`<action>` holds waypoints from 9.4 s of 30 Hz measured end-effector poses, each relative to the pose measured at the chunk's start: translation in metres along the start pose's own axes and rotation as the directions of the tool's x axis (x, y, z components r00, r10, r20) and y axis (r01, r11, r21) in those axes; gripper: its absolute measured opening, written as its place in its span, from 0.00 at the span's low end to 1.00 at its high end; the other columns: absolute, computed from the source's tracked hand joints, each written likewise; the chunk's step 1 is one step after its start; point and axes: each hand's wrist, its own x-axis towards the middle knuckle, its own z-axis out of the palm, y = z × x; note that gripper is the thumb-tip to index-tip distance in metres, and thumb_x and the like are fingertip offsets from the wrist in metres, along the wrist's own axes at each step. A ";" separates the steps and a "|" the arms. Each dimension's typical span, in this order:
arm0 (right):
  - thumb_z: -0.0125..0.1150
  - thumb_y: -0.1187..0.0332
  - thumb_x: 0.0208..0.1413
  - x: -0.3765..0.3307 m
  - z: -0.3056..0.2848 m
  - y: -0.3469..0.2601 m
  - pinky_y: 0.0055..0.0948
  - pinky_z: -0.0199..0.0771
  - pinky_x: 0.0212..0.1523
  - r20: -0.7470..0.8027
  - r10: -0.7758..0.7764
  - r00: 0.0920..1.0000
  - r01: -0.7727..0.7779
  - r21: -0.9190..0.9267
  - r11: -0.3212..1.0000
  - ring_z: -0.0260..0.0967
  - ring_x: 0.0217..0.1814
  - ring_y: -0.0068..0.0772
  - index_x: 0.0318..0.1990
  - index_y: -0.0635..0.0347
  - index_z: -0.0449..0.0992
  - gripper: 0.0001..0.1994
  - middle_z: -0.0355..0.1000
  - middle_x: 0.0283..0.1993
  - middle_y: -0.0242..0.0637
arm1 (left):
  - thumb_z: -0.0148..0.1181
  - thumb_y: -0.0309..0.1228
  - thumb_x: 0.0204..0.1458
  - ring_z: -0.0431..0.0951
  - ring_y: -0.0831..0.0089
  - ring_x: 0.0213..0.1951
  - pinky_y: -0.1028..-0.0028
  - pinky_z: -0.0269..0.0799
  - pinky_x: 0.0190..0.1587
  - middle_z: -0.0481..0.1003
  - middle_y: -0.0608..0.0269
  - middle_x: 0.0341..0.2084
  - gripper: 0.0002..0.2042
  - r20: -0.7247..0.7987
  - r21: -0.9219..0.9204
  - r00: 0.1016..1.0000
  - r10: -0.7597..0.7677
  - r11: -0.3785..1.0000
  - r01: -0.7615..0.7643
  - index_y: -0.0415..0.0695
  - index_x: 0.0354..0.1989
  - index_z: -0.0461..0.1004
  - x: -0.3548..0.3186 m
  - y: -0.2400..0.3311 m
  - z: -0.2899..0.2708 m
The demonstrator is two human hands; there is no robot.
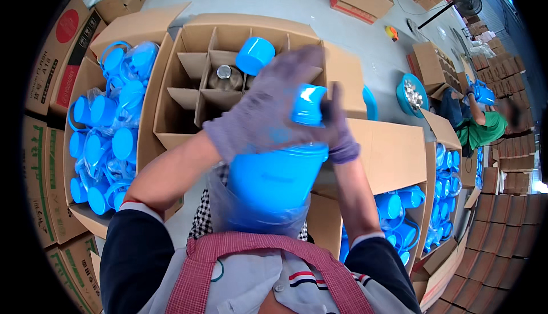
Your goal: The person assembles blue plastic pitchers by inserting stainless steel inner containers into the plastic shells and screwing on the lids. They then place the completed units into a cardboard box.
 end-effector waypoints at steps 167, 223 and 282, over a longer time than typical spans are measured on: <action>0.70 0.69 0.37 0.122 0.220 -0.145 0.40 0.76 0.33 0.776 -0.188 0.602 0.465 -0.149 0.873 0.75 0.34 0.52 0.63 0.47 0.64 0.39 0.72 0.36 0.48 | 0.75 0.39 0.28 0.63 0.51 0.61 0.54 0.60 0.62 0.55 0.44 0.63 0.57 0.143 0.116 0.962 -0.231 0.970 0.215 0.43 0.70 0.44 -0.232 -0.138 -0.275; 0.62 0.77 0.39 0.114 0.166 -0.095 0.37 0.76 0.36 0.547 -0.151 0.823 0.349 -0.279 0.895 0.77 0.31 0.50 0.48 0.68 0.74 0.22 0.76 0.33 0.54 | 0.55 0.50 0.52 0.49 0.52 0.69 0.46 0.49 0.66 0.54 0.60 0.67 0.34 -0.620 0.656 0.323 -0.715 -0.247 0.714 0.62 0.68 0.53 -0.329 -0.464 -0.428; 0.69 0.53 0.44 0.060 0.106 0.125 0.46 0.61 0.61 -0.199 -0.019 0.980 -0.031 -0.242 0.970 0.60 0.62 0.55 0.64 0.70 0.55 0.44 0.58 0.61 0.61 | 0.61 0.57 0.43 0.71 0.61 0.53 0.59 0.57 0.56 0.72 0.55 0.49 0.34 0.105 0.853 0.572 -0.814 0.369 0.369 0.47 0.54 0.65 -0.093 -0.295 0.044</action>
